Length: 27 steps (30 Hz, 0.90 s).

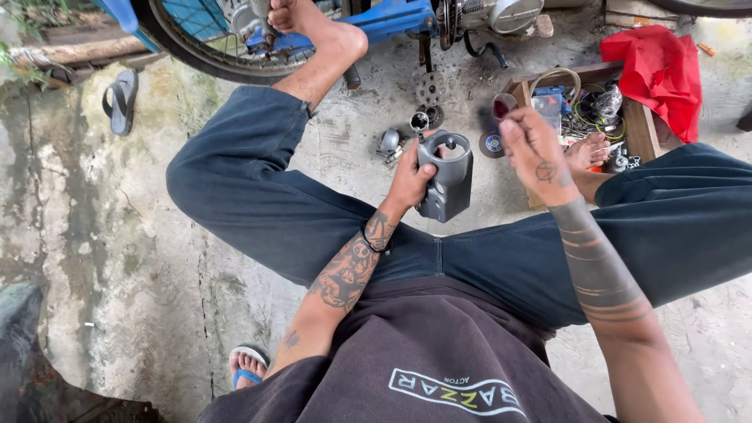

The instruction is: Cleaning a motorcycle engine component using a brush and cleaning solution.

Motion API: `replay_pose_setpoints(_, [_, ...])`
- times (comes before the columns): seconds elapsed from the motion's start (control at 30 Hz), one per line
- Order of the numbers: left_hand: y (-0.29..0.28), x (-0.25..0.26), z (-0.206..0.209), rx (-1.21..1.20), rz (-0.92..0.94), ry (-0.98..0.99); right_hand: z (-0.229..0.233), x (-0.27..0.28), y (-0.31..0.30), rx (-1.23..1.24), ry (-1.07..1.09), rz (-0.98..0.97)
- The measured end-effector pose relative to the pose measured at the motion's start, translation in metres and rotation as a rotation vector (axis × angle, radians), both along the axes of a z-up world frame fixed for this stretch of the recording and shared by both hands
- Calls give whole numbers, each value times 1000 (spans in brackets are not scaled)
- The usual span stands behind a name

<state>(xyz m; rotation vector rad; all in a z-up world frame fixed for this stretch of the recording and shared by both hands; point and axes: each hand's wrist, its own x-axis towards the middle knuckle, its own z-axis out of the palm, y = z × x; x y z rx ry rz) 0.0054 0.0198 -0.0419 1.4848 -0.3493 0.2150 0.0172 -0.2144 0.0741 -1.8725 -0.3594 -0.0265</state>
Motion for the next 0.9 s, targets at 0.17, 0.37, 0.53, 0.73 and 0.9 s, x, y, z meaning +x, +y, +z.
replay_pose_setpoints(0.17, [5, -4, 13, -10, 79, -83, -18, 1, 5, 163, 309, 317])
replay_pose_setpoints(0.37, [10, -12, 19, 130, 117, -197, 1, -1, -10, 137, 446, 431])
replay_pose_setpoints(0.53, [16, -10, 21, 144, 122, -251, 20, -2, -17, 94, 469, 489])
replay_pose_setpoints(0.73, [18, -8, 19, 149, 160, -314, 3, 1, -12, 76, 461, 524])
replay_pose_setpoints(0.9, [22, -7, 21, 120, 186, -297, 23, 2, -21, -5, 464, 599])
